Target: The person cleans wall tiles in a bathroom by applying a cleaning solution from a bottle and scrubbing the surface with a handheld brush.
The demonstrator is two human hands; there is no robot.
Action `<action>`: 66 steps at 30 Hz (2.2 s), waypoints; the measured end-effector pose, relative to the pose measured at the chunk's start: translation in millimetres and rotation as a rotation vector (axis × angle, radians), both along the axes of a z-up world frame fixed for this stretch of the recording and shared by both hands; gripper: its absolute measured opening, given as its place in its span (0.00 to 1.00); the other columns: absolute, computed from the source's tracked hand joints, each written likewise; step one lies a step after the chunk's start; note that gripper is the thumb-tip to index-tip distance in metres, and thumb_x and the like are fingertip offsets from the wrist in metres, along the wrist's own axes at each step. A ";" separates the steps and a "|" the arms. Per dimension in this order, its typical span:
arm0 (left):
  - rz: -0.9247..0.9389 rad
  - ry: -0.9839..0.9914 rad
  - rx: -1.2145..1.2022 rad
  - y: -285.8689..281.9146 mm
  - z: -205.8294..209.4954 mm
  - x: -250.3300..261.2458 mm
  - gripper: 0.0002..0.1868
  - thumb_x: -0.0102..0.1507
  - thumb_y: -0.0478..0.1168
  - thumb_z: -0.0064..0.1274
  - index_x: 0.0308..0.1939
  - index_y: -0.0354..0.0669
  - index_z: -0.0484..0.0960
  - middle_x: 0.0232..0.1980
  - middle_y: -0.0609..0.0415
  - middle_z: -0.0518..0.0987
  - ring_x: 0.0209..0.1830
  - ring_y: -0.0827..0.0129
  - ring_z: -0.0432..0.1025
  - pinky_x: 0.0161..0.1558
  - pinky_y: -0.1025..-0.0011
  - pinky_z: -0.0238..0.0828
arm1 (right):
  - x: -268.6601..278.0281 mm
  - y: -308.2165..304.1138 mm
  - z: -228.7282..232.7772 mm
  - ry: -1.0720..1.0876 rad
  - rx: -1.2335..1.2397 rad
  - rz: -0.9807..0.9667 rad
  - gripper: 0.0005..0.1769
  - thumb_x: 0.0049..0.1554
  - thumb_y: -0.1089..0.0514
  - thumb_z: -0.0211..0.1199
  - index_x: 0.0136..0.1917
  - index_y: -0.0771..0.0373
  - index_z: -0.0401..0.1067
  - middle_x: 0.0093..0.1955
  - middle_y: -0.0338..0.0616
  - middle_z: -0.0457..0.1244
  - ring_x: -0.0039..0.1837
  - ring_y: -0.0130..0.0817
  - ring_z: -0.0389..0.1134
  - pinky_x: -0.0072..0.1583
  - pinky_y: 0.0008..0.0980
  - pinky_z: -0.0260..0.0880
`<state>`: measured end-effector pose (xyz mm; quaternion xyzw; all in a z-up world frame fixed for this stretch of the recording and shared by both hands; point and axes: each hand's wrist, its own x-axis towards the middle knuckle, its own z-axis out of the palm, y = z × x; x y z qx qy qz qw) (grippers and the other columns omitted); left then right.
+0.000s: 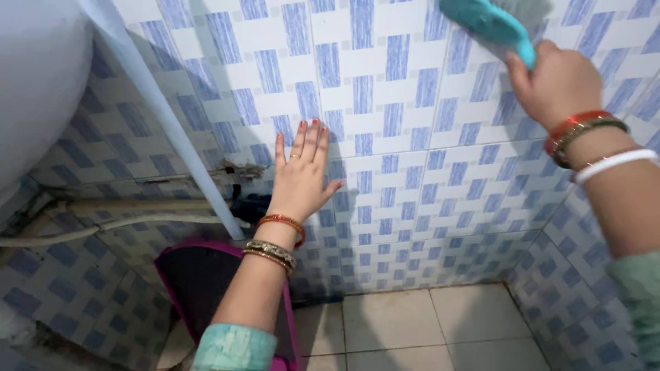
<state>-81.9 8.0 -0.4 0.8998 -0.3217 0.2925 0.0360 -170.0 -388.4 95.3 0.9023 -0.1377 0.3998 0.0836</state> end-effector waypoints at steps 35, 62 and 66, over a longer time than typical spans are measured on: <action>-0.034 -0.516 -0.413 -39.8 41.0 119.6 0.40 0.65 0.45 0.41 0.83 0.49 0.56 0.86 0.52 0.51 0.87 0.60 0.40 0.84 0.51 0.28 | 19.9 18.5 -3.1 0.354 -0.226 -0.134 0.31 0.66 0.33 0.46 0.37 0.59 0.69 0.22 0.41 0.61 0.24 0.37 0.64 0.29 0.36 0.66; -0.261 -0.456 -0.636 -31.1 37.7 125.8 0.38 0.72 0.57 0.34 0.82 0.42 0.55 0.85 0.50 0.57 0.88 0.56 0.47 0.86 0.51 0.35 | 66.6 118.0 42.8 0.231 -0.107 0.081 0.27 0.70 0.39 0.45 0.43 0.62 0.68 0.23 0.41 0.60 0.23 0.37 0.61 0.27 0.37 0.63; -0.313 -0.480 -0.669 -30.2 36.5 128.5 0.40 0.72 0.62 0.31 0.81 0.41 0.54 0.84 0.50 0.57 0.87 0.56 0.47 0.86 0.51 0.35 | 54.2 120.0 -28.1 0.522 -0.118 0.132 0.29 0.66 0.34 0.43 0.39 0.58 0.66 0.24 0.36 0.61 0.25 0.32 0.62 0.27 0.33 0.66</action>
